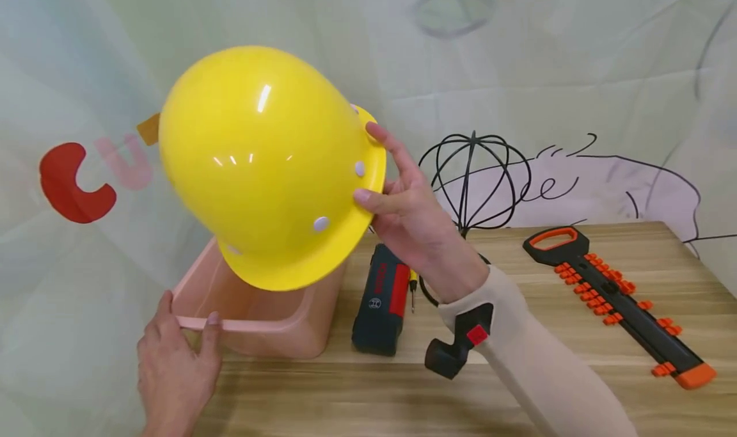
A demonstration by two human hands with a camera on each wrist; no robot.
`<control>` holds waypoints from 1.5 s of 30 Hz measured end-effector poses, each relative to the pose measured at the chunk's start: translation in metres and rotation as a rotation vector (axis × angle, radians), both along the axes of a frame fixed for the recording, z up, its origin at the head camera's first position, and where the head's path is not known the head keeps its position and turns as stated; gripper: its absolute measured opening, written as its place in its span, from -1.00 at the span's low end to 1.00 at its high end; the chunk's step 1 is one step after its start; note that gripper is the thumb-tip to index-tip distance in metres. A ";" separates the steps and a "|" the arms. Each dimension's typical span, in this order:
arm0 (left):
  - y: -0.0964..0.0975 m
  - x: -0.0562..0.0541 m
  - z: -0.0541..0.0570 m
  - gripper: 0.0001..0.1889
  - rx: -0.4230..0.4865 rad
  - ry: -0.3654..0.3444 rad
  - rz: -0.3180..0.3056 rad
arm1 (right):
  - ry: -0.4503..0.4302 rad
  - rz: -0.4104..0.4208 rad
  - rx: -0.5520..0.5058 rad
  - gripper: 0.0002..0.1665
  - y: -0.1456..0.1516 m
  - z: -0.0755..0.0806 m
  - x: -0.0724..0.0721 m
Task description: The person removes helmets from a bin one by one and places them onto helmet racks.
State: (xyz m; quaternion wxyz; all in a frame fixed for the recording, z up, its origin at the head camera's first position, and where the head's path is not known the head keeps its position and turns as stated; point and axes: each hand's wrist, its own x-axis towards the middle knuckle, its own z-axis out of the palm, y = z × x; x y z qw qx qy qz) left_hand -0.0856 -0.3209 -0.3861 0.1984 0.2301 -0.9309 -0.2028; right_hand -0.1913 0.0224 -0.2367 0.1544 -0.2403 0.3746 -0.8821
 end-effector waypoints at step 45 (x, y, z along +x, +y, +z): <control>-0.013 0.001 -0.007 -0.10 0.000 0.065 -0.018 | -0.090 -0.197 -0.385 -0.17 0.178 -0.030 0.002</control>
